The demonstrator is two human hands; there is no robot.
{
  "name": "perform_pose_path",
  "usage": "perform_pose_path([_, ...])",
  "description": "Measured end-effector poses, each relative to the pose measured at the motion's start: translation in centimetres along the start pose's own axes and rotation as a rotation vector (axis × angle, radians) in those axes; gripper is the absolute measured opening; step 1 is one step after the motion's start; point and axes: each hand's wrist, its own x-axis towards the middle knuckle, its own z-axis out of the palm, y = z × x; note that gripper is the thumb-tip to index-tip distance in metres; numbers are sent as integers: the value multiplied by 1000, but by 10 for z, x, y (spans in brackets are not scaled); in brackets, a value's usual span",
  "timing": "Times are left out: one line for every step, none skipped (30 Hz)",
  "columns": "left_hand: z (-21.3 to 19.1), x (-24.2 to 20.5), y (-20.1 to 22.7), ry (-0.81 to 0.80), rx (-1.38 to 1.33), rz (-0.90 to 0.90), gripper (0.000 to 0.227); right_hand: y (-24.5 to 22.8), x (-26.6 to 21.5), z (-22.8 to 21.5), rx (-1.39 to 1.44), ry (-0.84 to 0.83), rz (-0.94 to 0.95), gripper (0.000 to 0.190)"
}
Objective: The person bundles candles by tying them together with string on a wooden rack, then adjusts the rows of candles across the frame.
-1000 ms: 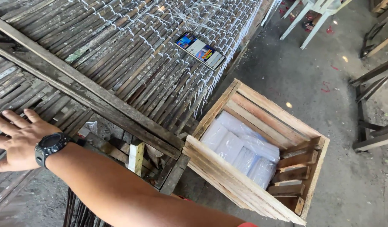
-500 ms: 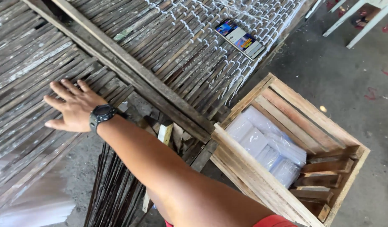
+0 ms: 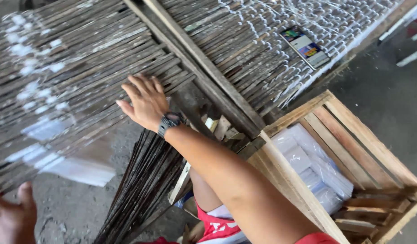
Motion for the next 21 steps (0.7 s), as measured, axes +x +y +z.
perform_pose_path([-47, 22, 21, -59, -89, 7, 57, -9, -6, -3, -7, 30, 38, 50])
perform_pose_path([-68, 22, 23, -50, -74, -10, 57, -18, -22, -11, 7, 36, 18, 50])
perform_pose_path([-81, 33, 29, 56, -109, 86, 54, -20, -25, -18, 20, 30, 3, 49])
perform_pose_path([-94, 45, 36, 164, -141, 183, 60, -21, -29, -24, 33, 24, -12, 51])
perform_pose_path([-94, 46, 35, 188, -130, 171, 60, -18, -26, -23, 36, 44, -32, 51])
perform_pose_path([-92, 46, 35, 140, -119, 157, 64, -13, -24, -20, 25, 32, -51, 52])
perform_pose_path([-97, 37, 31, 56, -112, 162, 68, -13, -39, -17, 22, -8, -42, 53])
perform_pose_path([-92, 30, 25, 44, -105, 169, 68, -15, -43, -16, 33, -16, -34, 53])
perform_pose_path([-85, 23, 22, 31, -195, 141, 71, -14, -46, -16, -12, -17, -41, 55])
perform_pose_path([-77, 17, 19, 17, -287, 113, 74, -12, -48, -15, -57, -18, -48, 57])
perform_pose_path([-80, 16, 18, 9, -285, 115, 74, -12, -49, -15, -52, -25, -44, 57])
perform_pose_path([-84, 15, 17, 22, -216, 136, 69, -12, -50, -14, -59, -23, -51, 57])
perform_pose_path([-87, 13, 17, 35, -148, 155, 64, -12, -50, -15, -67, -23, -59, 57])
perform_pose_path([-88, 9, 18, 26, -147, 157, 64, -11, -53, -15, -63, -30, -56, 57])
perform_pose_path([-90, 6, 18, 55, -123, 142, 63, -10, -53, -14, -50, -30, -56, 57])
perform_pose_path([-91, 4, 18, 83, -98, 128, 63, -10, -52, -14, -36, -30, -56, 57])
perform_pose_path([-91, -1, 17, 80, -93, 126, 63, -12, -56, -16, -30, -33, -57, 57])
perform_pose_path([-90, -6, 17, 90, -124, 92, 63, -13, -59, -18, -30, -36, -46, 57])
perform_pose_path([-88, -8, 19, 102, -162, 61, 63, -12, -61, -21, -36, -39, -32, 58])
perform_pose_path([-92, -11, 16, 101, -162, 63, 63, -18, -64, -27, -35, -39, -29, 58])
perform_pose_path([-93, -10, 17, 132, -147, 54, 62, -20, -67, -34, -7, -34, -15, 57])
